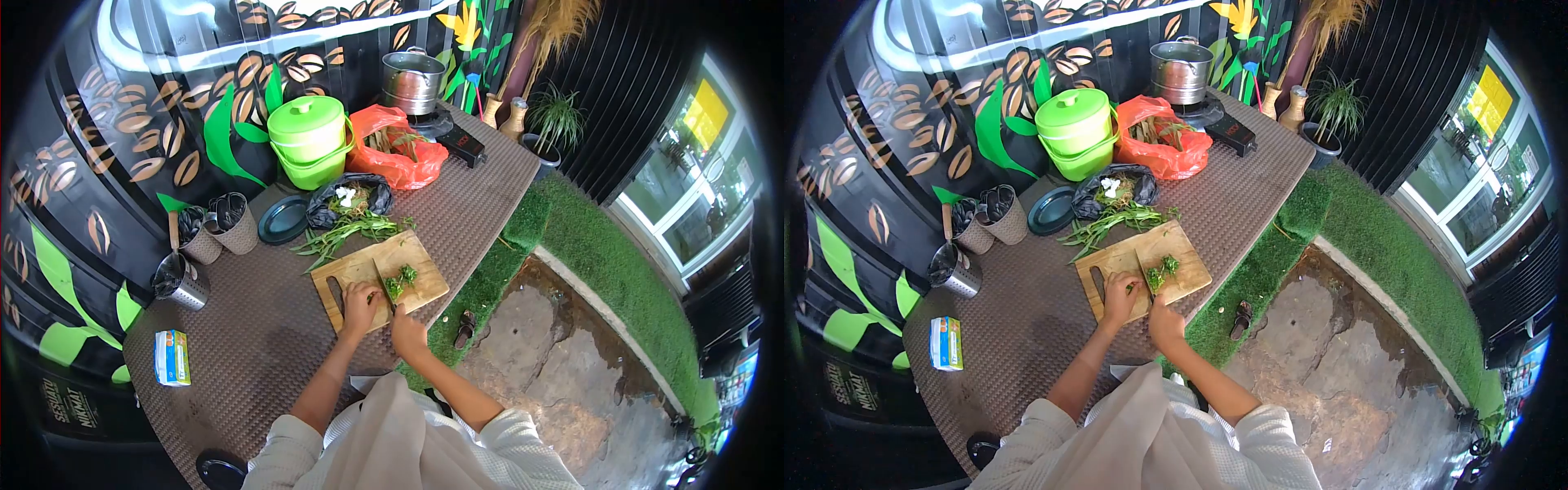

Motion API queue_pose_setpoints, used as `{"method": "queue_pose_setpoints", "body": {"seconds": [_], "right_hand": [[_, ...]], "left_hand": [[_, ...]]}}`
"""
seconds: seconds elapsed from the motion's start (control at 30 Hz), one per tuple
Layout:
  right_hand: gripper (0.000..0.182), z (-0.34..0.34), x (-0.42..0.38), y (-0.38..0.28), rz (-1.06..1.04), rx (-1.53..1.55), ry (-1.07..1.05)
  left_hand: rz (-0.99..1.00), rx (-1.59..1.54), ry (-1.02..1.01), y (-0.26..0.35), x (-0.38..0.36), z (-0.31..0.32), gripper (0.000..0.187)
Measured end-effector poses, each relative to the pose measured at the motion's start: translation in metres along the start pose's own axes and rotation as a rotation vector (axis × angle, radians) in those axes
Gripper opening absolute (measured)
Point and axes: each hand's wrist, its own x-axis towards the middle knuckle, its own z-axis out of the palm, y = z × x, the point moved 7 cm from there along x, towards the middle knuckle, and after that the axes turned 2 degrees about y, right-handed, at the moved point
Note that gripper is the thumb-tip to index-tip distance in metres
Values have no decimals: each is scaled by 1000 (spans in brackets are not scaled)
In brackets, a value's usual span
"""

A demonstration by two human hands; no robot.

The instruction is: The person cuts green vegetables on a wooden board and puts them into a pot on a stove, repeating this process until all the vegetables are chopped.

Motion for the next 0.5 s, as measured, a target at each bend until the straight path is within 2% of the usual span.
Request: {"method": "queue_pose_setpoints", "body": {"seconds": [0.1,0.23,0.33,0.4,0.5], "right_hand": [[28,-4,23,1,-40,65,-43],[30,-1,14,-2,-52,55,-48],[31,7,8,-1,71,77,-83],[27,5,13,-7,2,28,-93],[27,-6,19,-3,6,62,-115]], "left_hand": [[-48,-14,-20,0,-3,1,8],[-39,-8,24,-2,-3,1,9],[-39,18,41,-1,-3,0,8],[-38,3,46,1,-3,-2,8],[-20,-6,75,5,-6,-4,8]]}}
